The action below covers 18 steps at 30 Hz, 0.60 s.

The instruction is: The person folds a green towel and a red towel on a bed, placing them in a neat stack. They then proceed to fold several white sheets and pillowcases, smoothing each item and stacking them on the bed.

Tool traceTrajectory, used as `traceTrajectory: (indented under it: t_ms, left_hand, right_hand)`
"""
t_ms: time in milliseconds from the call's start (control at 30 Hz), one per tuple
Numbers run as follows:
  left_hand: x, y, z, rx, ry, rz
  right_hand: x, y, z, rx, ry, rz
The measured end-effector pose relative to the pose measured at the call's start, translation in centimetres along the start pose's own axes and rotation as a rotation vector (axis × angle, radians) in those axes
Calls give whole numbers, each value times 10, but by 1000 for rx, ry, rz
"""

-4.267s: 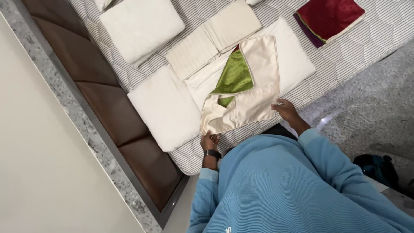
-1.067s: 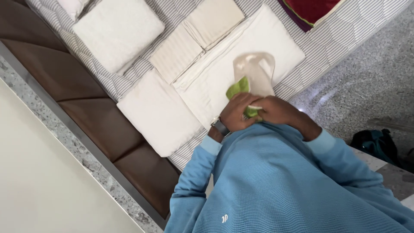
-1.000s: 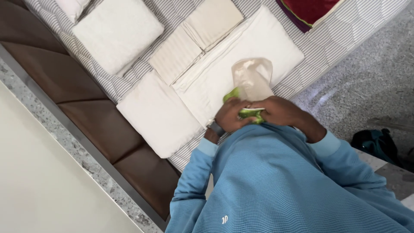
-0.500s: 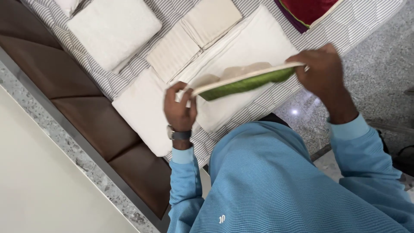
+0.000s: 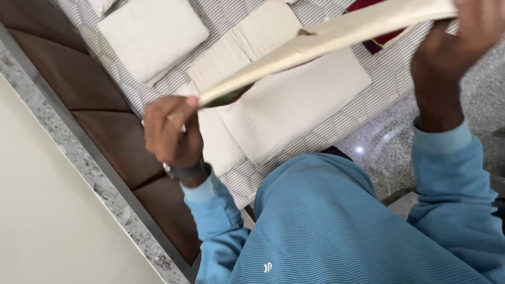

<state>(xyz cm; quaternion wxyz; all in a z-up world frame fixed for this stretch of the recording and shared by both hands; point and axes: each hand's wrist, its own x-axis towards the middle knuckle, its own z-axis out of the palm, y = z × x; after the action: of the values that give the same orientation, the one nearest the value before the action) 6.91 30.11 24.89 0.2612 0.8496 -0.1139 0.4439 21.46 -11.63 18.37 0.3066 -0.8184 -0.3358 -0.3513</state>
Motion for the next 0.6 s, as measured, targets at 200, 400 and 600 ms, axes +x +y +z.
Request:
traceTrajectory:
  t_ms: [200,400,600]
  left_hand:
    - [-57,1,1,-215,-550,-127]
    - [-237,-18,44,-208,-793,-300]
    - [-307,-15,56,-56,-1241,-525]
  right_hand:
    - [-82,18,37,639,249,337]
    - [-264,17,56,470,-327,821]
    - [-338,-3,55,267,-552,1006]
